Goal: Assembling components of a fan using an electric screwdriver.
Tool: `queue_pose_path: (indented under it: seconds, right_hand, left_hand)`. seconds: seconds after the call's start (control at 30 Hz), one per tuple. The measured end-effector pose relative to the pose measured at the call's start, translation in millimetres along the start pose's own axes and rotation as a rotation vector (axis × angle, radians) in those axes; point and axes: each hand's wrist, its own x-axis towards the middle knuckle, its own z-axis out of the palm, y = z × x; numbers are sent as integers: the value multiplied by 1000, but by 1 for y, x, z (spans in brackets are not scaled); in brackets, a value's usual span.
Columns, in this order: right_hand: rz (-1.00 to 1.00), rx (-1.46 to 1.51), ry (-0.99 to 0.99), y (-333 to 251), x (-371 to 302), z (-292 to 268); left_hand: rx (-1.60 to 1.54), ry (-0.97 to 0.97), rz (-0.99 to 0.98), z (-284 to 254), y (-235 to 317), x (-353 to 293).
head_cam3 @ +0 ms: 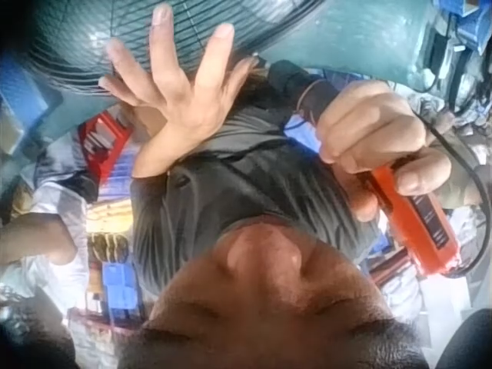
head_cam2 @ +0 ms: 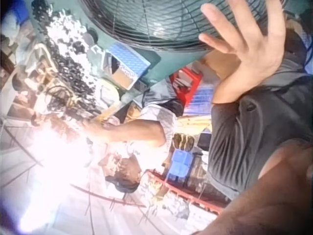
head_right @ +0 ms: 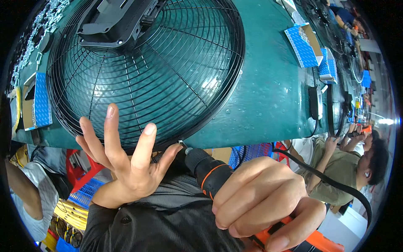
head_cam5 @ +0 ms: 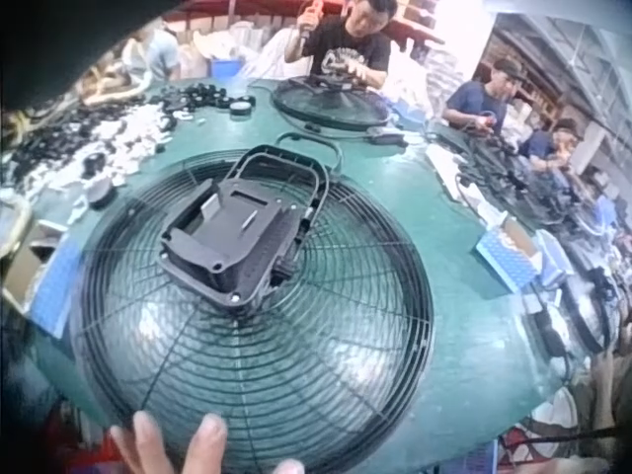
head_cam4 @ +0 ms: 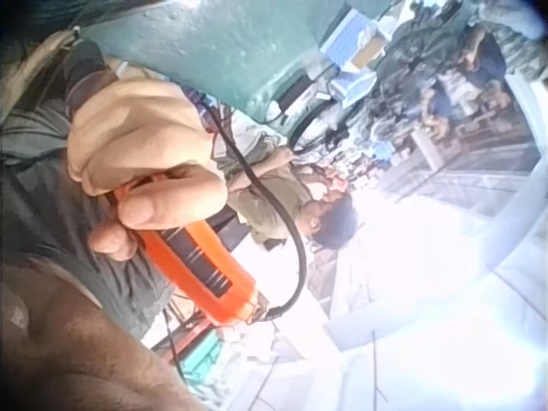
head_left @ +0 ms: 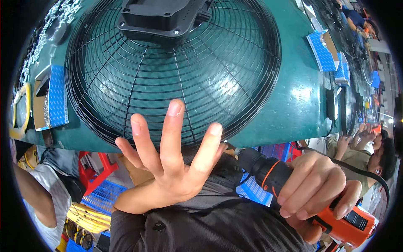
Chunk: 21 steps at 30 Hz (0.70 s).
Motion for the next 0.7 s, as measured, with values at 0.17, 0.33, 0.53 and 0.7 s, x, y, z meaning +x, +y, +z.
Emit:
queue_pose_path:
  seconds: [0.17, 0.33, 0.53, 0.7]
  right_hand:
    - [35, 1, -85, 4, 6, 2]
    - [1, -91, 2, 10, 9, 18]
    - [88, -227, -28, 8, 19, 35]
    - [145, -233, -97, 11, 26, 39]
  left_hand:
    - [-25, -37, 3, 3, -4, -4]
    - [-27, -78, -2, -5, -13, -3]
    - [-120, -244, -35, -32, -52, -2]
    - [-128, -211, -30, -27, -56, -9]
